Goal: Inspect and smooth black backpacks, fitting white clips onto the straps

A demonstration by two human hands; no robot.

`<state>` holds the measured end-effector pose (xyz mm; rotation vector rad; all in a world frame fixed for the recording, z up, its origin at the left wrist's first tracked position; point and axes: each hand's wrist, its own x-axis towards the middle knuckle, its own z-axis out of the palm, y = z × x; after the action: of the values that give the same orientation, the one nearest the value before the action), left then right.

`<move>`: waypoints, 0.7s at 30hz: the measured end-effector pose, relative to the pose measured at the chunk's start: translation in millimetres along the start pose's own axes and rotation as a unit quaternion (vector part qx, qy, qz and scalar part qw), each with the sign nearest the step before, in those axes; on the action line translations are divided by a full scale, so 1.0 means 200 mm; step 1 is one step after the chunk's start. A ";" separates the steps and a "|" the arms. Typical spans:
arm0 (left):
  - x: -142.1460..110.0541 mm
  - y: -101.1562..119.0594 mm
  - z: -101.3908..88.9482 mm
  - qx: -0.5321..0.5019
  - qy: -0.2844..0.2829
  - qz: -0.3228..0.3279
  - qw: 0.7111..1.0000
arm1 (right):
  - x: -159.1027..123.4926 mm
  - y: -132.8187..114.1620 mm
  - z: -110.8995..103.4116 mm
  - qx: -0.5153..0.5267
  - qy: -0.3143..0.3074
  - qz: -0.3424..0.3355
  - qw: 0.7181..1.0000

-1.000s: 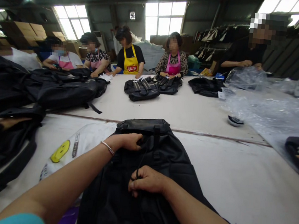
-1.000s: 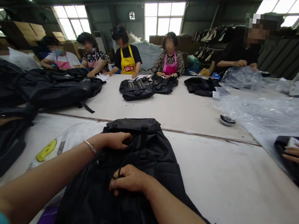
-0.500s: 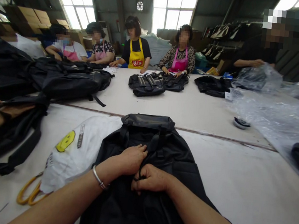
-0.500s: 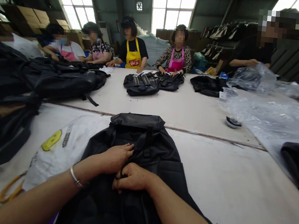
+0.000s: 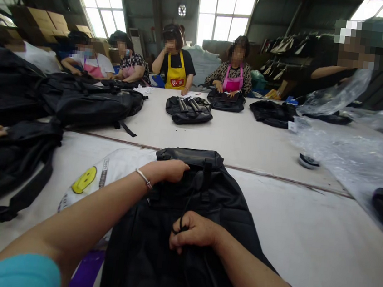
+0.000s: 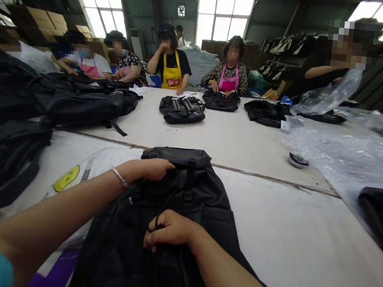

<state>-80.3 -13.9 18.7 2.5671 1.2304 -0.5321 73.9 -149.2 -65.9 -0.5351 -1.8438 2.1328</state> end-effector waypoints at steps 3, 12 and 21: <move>0.13 -0.15 -0.10 0.030 0.016 -0.046 0.998 | 0.00 0.01 0.00 0.027 0.005 0.000 1.000; 0.34 -0.28 -0.20 0.021 -0.014 -0.072 0.997 | 0.00 -0.02 0.00 0.038 0.015 -0.002 0.999; 0.39 -0.20 -0.09 -0.024 0.008 -0.090 0.996 | 0.01 0.00 0.00 0.030 0.010 0.002 0.999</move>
<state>-63.6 71.9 0.4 2.4392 1.4696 -0.5116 72.6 -148.0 -66.7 -0.5463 -1.7632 2.1702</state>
